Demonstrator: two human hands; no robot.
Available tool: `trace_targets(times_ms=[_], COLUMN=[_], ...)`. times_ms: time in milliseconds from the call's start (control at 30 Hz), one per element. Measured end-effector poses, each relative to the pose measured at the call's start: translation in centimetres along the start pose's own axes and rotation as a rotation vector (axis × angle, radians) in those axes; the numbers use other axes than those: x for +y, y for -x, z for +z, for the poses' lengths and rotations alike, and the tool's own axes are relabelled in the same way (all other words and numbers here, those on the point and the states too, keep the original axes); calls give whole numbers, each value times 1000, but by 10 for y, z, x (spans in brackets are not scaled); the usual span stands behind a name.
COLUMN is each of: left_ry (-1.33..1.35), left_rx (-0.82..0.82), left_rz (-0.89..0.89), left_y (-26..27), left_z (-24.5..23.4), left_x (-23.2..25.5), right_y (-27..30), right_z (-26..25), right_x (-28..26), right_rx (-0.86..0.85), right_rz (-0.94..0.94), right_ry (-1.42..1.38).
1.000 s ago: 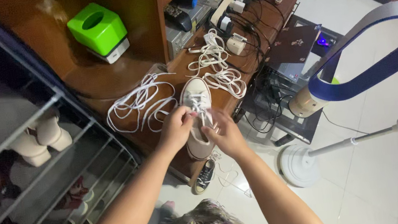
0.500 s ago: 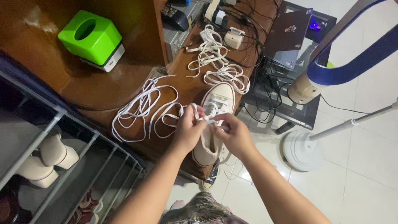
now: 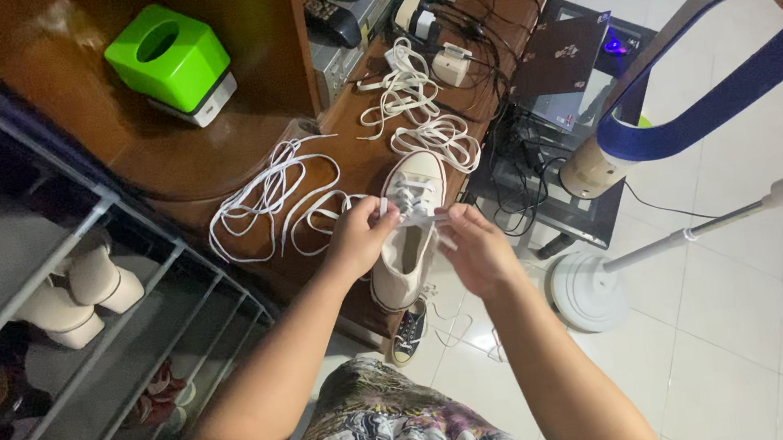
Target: The person laces a white canvas shoe by threading white shoelaces through the eyelets and tying a knot. They then repeat the process on a black canvas shoe, threading the laces and tying them.
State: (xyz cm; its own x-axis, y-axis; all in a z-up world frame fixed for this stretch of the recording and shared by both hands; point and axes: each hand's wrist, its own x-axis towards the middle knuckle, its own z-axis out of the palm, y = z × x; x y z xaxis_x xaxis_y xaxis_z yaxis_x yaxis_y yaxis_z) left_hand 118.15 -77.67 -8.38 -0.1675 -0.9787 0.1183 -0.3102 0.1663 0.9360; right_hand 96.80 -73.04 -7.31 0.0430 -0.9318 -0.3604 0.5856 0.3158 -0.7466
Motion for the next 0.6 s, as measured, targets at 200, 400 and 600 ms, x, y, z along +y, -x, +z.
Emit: trace_targets(times_ms=[200, 400, 600], left_ry=[-148, -163, -131], left_rx=[83, 198, 159], left_rz=[50, 191, 90], left_y=[8, 15, 12], left_z=[0, 4, 1], left_x=[13, 28, 28], right_y=[7, 17, 20], right_z=[13, 53, 42], right_x=[-9, -42, -43], right_rx=[-277, -79, -237], right_rz=[-384, -316, -522], right_ry=[248, 1573, 1038])
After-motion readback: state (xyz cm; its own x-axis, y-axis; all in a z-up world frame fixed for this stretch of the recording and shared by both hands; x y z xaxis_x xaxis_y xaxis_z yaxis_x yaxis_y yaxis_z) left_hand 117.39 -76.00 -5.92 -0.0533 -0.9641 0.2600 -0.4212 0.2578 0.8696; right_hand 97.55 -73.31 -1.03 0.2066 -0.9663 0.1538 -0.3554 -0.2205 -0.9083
